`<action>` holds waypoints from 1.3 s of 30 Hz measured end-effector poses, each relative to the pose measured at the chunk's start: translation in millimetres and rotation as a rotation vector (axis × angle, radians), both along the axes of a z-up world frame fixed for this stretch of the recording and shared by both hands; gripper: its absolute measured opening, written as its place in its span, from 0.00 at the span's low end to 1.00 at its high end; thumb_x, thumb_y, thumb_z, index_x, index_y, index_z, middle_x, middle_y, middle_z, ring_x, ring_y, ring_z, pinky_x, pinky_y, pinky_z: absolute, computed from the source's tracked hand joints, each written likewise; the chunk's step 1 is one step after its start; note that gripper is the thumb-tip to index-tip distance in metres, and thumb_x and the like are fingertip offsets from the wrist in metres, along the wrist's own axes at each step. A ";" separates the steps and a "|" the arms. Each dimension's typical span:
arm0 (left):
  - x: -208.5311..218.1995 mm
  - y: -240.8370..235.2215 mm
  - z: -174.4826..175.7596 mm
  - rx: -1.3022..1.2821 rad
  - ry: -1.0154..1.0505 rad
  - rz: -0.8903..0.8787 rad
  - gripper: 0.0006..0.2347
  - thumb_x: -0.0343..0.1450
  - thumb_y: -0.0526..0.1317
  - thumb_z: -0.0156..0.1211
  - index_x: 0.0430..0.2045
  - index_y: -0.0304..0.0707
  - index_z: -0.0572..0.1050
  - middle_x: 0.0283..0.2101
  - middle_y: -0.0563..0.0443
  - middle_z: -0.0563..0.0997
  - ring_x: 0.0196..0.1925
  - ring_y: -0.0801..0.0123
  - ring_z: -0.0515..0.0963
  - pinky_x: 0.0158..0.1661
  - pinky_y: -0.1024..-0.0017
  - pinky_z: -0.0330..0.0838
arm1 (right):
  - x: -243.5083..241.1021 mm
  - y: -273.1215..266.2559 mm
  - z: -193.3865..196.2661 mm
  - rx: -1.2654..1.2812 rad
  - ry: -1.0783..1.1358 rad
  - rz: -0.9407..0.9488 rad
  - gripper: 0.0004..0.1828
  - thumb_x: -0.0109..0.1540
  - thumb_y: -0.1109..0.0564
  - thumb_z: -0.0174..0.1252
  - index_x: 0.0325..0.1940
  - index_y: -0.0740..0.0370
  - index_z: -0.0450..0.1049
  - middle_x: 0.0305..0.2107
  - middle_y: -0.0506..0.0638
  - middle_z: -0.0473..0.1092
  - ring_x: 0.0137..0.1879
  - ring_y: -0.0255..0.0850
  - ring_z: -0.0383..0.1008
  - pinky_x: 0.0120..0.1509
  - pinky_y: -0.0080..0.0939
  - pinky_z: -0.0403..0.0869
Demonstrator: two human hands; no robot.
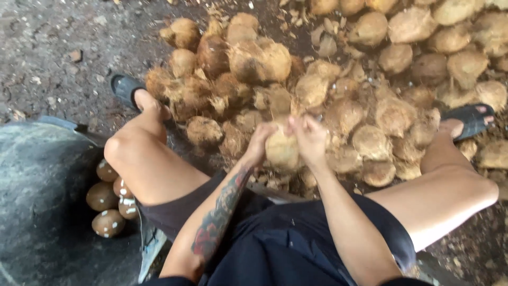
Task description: The person sits on the ground and uses a large knife to peel the fibrous husk off coconuts. They hold the coconut with one hand and strike it with the knife to remove the outer layer, then place the peeled coconut into a nearby container.
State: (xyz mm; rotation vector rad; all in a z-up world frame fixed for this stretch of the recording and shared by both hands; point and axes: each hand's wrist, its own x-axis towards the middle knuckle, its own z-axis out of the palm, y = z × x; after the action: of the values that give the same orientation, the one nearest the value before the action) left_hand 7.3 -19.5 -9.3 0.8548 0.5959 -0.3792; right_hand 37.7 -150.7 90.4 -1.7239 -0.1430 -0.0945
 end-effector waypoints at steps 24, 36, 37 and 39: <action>35.8 -40.1 157.6 -0.649 -0.147 -0.063 0.18 0.68 0.51 0.63 0.45 0.40 0.84 0.46 0.41 0.87 0.46 0.51 0.88 0.50 0.49 0.82 | 39.2 -51.7 165.4 1.118 0.027 -0.045 0.37 0.65 0.29 0.42 0.07 0.47 0.52 0.01 0.52 0.52 0.09 0.48 0.61 0.19 0.36 0.60; 82.7 -27.8 218.2 0.205 -0.669 -0.873 0.46 0.53 0.52 0.81 0.66 0.29 0.66 0.62 0.31 0.73 0.60 0.46 0.73 0.54 0.53 0.70 | 59.8 -50.5 146.0 1.224 -0.037 0.503 0.34 0.71 0.31 0.33 0.18 0.49 0.65 0.11 0.49 0.64 0.22 0.48 0.78 0.38 0.45 0.79; 78.6 -31.3 193.6 0.015 -0.727 -0.614 0.34 0.57 0.40 0.81 0.60 0.32 0.76 0.50 0.42 0.85 0.44 0.64 0.85 0.38 0.71 0.83 | 64.5 -52.8 140.5 1.269 -0.057 0.445 0.34 0.70 0.30 0.34 0.18 0.49 0.65 0.12 0.49 0.64 0.23 0.48 0.77 0.38 0.46 0.79; 84.1 -24.0 174.5 0.050 -0.587 -0.638 0.44 0.54 0.44 0.79 0.67 0.32 0.63 0.60 0.39 0.78 0.57 0.57 0.79 0.55 0.62 0.75 | 65.1 -39.0 180.3 1.210 0.107 0.094 0.35 0.64 0.30 0.42 0.10 0.51 0.62 0.06 0.47 0.57 0.15 0.44 0.67 0.27 0.40 0.68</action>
State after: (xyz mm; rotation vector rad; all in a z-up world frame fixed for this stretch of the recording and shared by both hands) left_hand 91.4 -43.5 165.1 1.1368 -0.2284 -0.6549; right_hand 102.8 -189.7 270.7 -0.5114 -0.0580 -0.0061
